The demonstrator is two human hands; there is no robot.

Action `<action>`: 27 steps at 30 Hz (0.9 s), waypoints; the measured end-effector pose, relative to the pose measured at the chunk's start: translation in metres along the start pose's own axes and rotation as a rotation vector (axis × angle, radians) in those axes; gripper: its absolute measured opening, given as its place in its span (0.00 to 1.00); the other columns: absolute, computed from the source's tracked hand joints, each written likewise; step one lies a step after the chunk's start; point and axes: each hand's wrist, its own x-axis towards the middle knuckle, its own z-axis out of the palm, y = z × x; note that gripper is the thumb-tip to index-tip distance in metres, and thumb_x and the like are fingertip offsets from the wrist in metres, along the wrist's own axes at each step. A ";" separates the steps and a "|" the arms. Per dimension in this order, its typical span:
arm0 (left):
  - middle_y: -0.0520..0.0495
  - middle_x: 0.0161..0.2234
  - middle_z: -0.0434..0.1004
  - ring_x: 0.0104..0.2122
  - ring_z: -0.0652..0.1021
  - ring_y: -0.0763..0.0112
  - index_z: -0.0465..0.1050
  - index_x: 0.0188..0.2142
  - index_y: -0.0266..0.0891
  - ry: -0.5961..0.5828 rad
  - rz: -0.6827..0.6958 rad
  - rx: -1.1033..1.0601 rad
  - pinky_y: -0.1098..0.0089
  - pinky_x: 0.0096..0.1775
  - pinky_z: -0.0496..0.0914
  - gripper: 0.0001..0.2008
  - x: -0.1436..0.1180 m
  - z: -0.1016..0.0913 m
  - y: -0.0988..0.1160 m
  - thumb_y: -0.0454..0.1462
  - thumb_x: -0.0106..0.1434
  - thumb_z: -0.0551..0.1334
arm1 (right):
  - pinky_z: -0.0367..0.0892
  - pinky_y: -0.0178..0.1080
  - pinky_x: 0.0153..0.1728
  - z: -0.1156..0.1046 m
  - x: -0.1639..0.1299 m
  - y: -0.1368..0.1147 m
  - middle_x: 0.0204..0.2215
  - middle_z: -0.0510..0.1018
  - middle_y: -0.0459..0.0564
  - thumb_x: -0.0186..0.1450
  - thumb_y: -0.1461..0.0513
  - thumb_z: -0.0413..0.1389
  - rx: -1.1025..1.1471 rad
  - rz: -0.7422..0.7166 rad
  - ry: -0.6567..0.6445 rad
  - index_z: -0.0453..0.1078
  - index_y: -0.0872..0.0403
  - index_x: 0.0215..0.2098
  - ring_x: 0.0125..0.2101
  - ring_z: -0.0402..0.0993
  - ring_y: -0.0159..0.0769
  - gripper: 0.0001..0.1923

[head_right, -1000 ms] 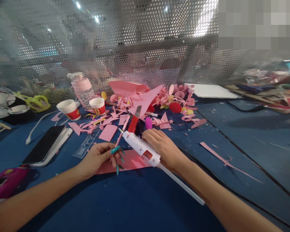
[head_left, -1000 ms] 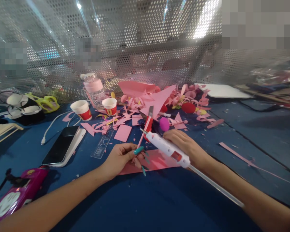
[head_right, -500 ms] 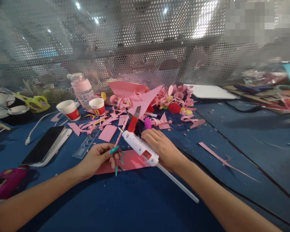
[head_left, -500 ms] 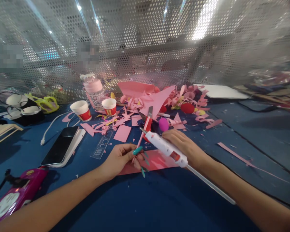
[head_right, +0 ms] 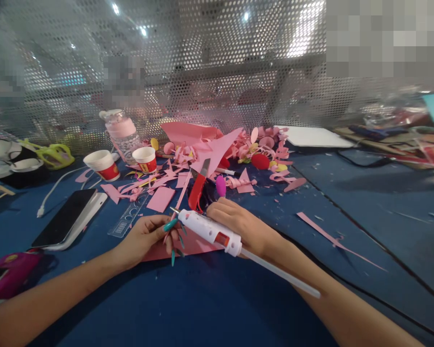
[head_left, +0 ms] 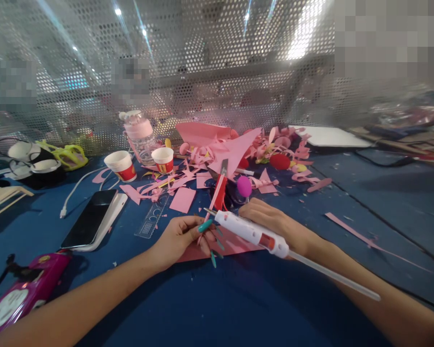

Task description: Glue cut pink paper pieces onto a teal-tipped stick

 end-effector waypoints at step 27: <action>0.48 0.23 0.75 0.17 0.74 0.77 0.73 0.35 0.32 -0.018 -0.013 -0.012 0.74 0.24 0.69 0.13 0.000 0.003 0.002 0.42 0.56 0.61 | 0.63 0.45 0.37 0.005 -0.007 0.009 0.38 0.68 0.57 0.62 0.61 0.46 -0.149 0.152 0.181 0.59 0.55 0.43 0.38 0.64 0.43 0.12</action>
